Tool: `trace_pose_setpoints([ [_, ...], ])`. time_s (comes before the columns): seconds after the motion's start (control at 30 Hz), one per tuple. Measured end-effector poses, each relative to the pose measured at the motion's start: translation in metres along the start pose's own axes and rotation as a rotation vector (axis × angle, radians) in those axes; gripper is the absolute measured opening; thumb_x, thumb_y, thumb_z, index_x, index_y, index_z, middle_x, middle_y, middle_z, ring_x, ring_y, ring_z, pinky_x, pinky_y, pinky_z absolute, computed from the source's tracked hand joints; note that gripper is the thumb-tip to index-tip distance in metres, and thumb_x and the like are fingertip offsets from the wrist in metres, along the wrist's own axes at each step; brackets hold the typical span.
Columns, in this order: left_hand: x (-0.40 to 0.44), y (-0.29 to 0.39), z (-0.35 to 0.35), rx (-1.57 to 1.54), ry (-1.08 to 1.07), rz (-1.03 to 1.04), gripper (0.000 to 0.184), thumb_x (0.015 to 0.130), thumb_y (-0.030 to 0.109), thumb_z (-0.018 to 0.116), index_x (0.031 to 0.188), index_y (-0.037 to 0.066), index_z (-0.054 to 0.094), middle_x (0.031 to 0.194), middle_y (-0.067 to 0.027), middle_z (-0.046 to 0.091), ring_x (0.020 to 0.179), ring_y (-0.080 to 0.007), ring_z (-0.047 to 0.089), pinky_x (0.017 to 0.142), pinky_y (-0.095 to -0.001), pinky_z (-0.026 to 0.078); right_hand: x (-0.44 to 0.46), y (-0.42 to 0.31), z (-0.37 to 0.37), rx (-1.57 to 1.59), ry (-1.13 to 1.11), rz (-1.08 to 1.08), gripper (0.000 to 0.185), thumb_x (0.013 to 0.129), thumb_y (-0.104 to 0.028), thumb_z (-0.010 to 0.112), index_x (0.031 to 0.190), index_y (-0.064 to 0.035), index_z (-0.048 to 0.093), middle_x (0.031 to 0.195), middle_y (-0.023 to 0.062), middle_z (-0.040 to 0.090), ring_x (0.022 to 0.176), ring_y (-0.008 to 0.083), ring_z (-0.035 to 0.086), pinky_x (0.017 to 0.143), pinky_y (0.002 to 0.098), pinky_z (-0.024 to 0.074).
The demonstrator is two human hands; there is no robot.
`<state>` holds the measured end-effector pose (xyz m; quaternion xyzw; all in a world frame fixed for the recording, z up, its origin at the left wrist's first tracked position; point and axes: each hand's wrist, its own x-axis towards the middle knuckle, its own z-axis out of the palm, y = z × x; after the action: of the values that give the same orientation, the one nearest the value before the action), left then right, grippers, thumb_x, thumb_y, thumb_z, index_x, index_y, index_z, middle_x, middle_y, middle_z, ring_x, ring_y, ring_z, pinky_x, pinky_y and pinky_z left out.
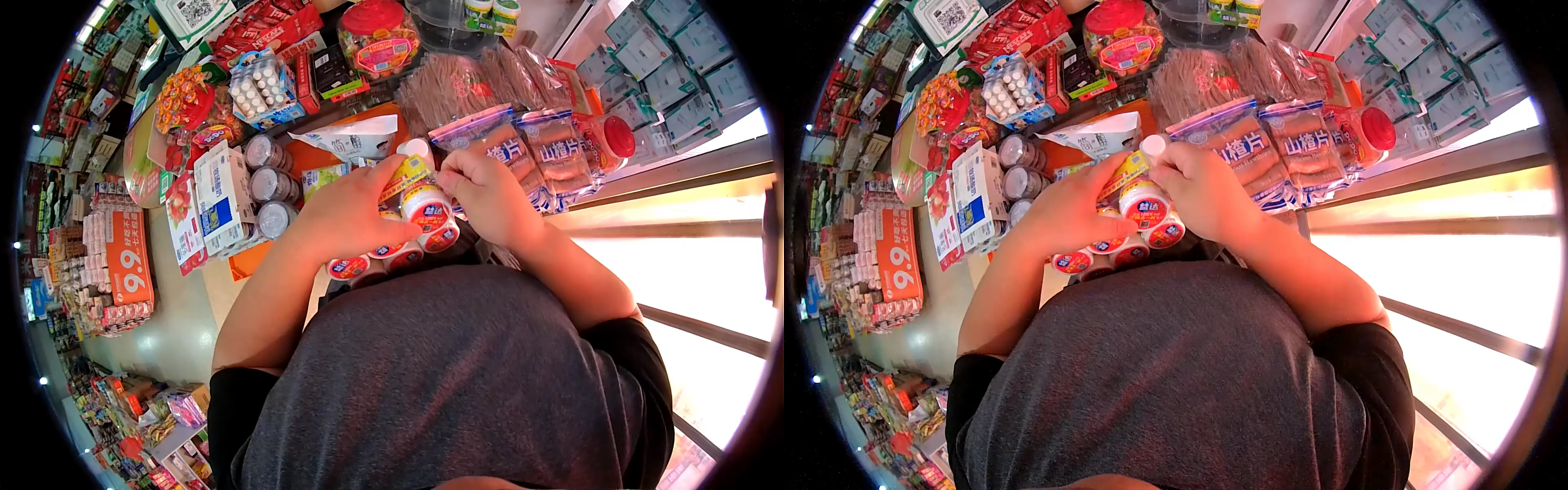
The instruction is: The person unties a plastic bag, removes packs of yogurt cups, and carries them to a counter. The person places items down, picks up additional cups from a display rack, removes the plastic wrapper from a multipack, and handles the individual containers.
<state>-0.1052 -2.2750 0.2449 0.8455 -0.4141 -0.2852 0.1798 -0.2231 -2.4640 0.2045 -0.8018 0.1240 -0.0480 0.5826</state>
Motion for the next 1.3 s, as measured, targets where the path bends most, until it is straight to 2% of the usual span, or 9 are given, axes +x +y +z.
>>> trace_pose_setpoints([
  [0.13, -0.001, -0.013, 0.003, -0.032, 0.021, 0.013, 0.098, 0.072, 0.051, 0.078, 0.150, 0.006, 0.040, 0.126, -0.0254, 0.063, 0.116, -0.0395, 0.062, 0.098, -0.0430, 0.049, 0.003, 0.004, 0.003, 0.083, -0.044, 0.017, 0.021, 0.095, -0.018, 0.067, 0.099, 0.0024, 0.066, 0.084, 0.0084, 0.068, 0.077, 0.0130, 0.061, 0.069, 0.0333, 0.0492],
  [0.33, 0.007, -0.056, 0.012, -0.489, -0.044, 0.154, 0.095, 0.073, 0.038, 0.080, 0.153, 0.006, 0.038, 0.130, -0.0200, 0.063, 0.120, -0.0292, 0.063, 0.102, -0.0351, 0.046, -0.002, 0.034, -0.003, 0.173, -0.402, 0.037, 0.030, 0.091, -0.018, 0.074, 0.113, -0.0002, 0.064, 0.103, 0.0071, 0.067, 0.098, 0.0140, 0.061, 0.090, 0.0313, 0.0493],
  [0.47, 0.004, -0.056, 0.006, -0.724, -0.131, 0.148, 0.094, 0.074, 0.023, 0.079, 0.154, 0.004, 0.035, 0.138, -0.0115, 0.057, 0.126, -0.0190, 0.055, 0.108, -0.0324, 0.041, 0.006, 0.030, -0.007, 0.089, -0.483, -0.027, 0.029, 0.089, -0.016, 0.074, 0.112, -0.0008, 0.064, 0.105, 0.0059, 0.066, 0.101, 0.0145, 0.060, 0.091, 0.0312, 0.0484],
  [0.53, 0.008, -0.068, 0.012, -0.785, -0.157, 0.206, 0.096, 0.073, 0.023, 0.079, 0.155, 0.003, 0.033, 0.139, -0.0122, 0.056, 0.127, -0.0194, 0.054, 0.109, -0.0325, 0.040, 0.012, 0.028, -0.007, 0.104, -0.528, -0.062, 0.026, 0.089, -0.015, 0.072, 0.109, -0.0016, 0.064, 0.103, 0.0053, 0.065, 0.100, 0.0154, 0.061, 0.089, 0.0312, 0.0484],
  [0.73, 0.007, -0.066, 0.010, -0.929, -0.203, 0.185, 0.108, 0.072, 0.040, 0.081, 0.156, -0.001, 0.028, 0.145, -0.0124, 0.050, 0.132, -0.0192, 0.050, 0.112, -0.0342, 0.038, 0.019, 0.034, -0.007, -0.037, -0.476, -0.376, 0.017, 0.089, -0.015, 0.069, 0.095, -0.0022, 0.061, 0.095, 0.0083, 0.062, 0.092, 0.0171, 0.060, 0.083, 0.0331, 0.0474],
  [0.8, 0.004, -0.069, 0.013, -1.005, -0.201, 0.159, 0.108, 0.072, 0.044, 0.081, 0.155, -0.002, 0.029, 0.145, -0.0122, 0.051, 0.132, -0.0201, 0.051, 0.111, -0.0348, 0.039, 0.015, 0.032, -0.006, -0.046, -0.443, -0.298, 0.017, 0.088, -0.016, 0.069, 0.094, -0.0023, 0.060, 0.091, 0.0075, 0.062, 0.088, 0.0177, 0.061, 0.080, 0.0339, 0.0479],
  [0.9, 0.004, -0.073, 0.013, -1.139, -0.212, 0.132, 0.102, 0.073, 0.025, 0.081, 0.157, 0.002, 0.028, 0.143, -0.0129, 0.052, 0.129, -0.0211, 0.053, 0.109, -0.0348, 0.042, 0.005, 0.025, -0.001, -0.046, -0.383, -0.167, 0.018, 0.088, -0.017, 0.070, 0.092, -0.0021, 0.061, 0.084, 0.0076, 0.063, 0.081, 0.0184, 0.062, 0.076, 0.0349, 0.0487],
  [1.03, 0.007, -0.078, 0.018, -1.167, -0.216, 0.126, 0.098, 0.076, 0.022, 0.080, 0.157, 0.004, 0.028, 0.143, -0.0124, 0.052, 0.129, -0.0207, 0.054, 0.108, -0.0349, 0.043, 0.002, 0.021, -0.003, -0.215, -0.418, -0.103, 0.020, 0.088, -0.020, 0.072, 0.090, -0.0012, 0.066, 0.079, 0.0105, 0.065, 0.075, 0.0176, 0.062, 0.071, 0.0349, 0.0488],
  [1.3, 0.006, -0.079, 0.021, -1.208, -0.178, 0.060, 0.107, 0.073, 0.032, 0.083, 0.157, 0.002, 0.026, 0.148, -0.0132, 0.049, 0.134, -0.0224, 0.051, 0.112, -0.0372, 0.041, 0.001, 0.043, -0.003, 0.052, -0.313, -0.033, 0.020, 0.086, -0.012, 0.072, 0.103, -0.0022, 0.068, 0.089, 0.0100, 0.065, 0.084, 0.0163, 0.061, 0.076, 0.0328, 0.0488],
])
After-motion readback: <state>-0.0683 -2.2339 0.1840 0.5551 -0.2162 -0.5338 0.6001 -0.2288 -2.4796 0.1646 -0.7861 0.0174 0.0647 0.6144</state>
